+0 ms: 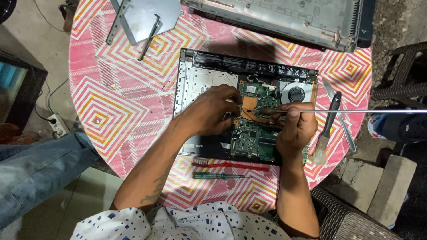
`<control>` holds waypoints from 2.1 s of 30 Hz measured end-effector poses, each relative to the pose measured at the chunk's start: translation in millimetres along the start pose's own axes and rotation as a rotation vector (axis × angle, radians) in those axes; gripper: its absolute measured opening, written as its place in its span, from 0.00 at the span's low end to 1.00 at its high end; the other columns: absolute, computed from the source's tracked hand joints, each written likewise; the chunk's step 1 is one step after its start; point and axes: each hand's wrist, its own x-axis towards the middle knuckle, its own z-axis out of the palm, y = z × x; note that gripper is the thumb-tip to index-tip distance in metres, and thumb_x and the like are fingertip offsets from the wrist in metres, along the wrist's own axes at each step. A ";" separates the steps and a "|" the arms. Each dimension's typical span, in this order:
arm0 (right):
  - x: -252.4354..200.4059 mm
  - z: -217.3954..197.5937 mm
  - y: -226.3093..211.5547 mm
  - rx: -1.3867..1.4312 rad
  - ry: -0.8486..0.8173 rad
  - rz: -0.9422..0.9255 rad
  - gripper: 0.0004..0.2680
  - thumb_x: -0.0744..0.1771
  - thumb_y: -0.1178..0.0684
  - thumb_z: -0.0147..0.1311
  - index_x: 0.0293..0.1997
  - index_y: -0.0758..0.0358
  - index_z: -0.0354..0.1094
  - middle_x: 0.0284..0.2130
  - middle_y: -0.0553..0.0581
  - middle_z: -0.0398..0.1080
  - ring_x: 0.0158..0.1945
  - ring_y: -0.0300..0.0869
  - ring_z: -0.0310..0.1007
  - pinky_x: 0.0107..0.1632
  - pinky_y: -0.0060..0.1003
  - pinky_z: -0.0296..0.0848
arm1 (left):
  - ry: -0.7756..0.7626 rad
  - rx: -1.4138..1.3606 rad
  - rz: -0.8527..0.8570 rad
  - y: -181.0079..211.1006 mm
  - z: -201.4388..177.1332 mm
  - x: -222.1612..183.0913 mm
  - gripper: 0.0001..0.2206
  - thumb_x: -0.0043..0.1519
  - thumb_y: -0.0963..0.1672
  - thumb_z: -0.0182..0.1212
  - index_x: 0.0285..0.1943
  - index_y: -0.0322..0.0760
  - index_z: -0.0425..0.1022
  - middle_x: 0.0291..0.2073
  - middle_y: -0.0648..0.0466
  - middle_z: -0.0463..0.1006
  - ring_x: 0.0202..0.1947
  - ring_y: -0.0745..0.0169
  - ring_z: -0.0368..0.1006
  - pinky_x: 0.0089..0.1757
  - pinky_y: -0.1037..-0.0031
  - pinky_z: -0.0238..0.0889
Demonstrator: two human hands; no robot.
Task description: A person is installing or repairing a laptop cooling system by manipulating the fan and screws on the motherboard.
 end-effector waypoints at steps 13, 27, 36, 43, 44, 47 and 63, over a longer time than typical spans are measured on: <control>4.3 7.7 -18.2 0.009 -0.021 -0.018 0.15 0.73 0.49 0.42 0.32 0.71 0.64 0.20 0.63 0.69 0.21 0.44 0.71 0.25 0.35 0.70 | -0.048 0.011 -0.031 11.4 -9.1 1.9 0.02 0.52 0.41 0.63 0.30 0.41 0.82 0.42 0.47 0.77 0.52 0.42 0.72 0.54 0.54 0.63; 7.0 17.6 -28.1 0.155 0.039 0.038 0.14 0.72 0.51 0.42 0.32 0.73 0.63 0.21 0.63 0.67 0.21 0.43 0.71 0.27 0.34 0.70 | 0.334 -0.235 0.032 2.6 15.4 6.9 0.02 0.54 0.43 0.70 0.34 0.45 0.82 0.38 0.54 0.81 0.42 0.49 0.78 0.47 0.57 0.67; 6.2 13.0 -28.4 0.176 0.044 0.086 0.14 0.73 0.49 0.42 0.34 0.73 0.62 0.22 0.64 0.67 0.22 0.42 0.70 0.26 0.33 0.72 | 0.373 -0.238 0.105 -0.2 14.5 6.4 0.01 0.56 0.41 0.67 0.34 0.41 0.82 0.36 0.51 0.81 0.39 0.45 0.78 0.45 0.55 0.68; 7.4 10.9 -26.2 0.070 -0.014 0.003 0.16 0.73 0.49 0.40 0.32 0.73 0.63 0.21 0.65 0.68 0.21 0.45 0.70 0.27 0.35 0.71 | 0.328 -0.148 0.092 3.6 10.1 5.8 0.03 0.58 0.42 0.65 0.32 0.40 0.81 0.34 0.50 0.81 0.38 0.46 0.78 0.47 0.53 0.66; 5.8 9.0 -23.2 0.049 -0.021 -0.013 0.15 0.73 0.49 0.40 0.32 0.73 0.63 0.21 0.64 0.68 0.21 0.45 0.70 0.27 0.36 0.71 | 0.327 -0.133 0.099 3.4 10.3 5.7 0.02 0.58 0.42 0.65 0.33 0.40 0.81 0.34 0.50 0.81 0.38 0.46 0.78 0.47 0.53 0.66; 3.3 7.3 -19.1 0.023 -0.039 -0.032 0.15 0.73 0.51 0.41 0.32 0.73 0.64 0.21 0.64 0.69 0.21 0.46 0.71 0.26 0.36 0.70 | 0.299 -0.105 0.100 2.0 10.8 4.9 0.02 0.58 0.42 0.65 0.33 0.40 0.81 0.34 0.50 0.81 0.39 0.46 0.77 0.46 0.54 0.66; 6.4 3.3 -13.6 -0.045 -0.108 -0.074 0.14 0.73 0.50 0.41 0.31 0.68 0.65 0.20 0.60 0.70 0.19 0.45 0.71 0.24 0.35 0.68 | 0.190 -0.065 0.059 -1.5 15.0 4.3 0.03 0.59 0.43 0.64 0.34 0.41 0.81 0.33 0.50 0.79 0.40 0.46 0.76 0.45 0.56 0.67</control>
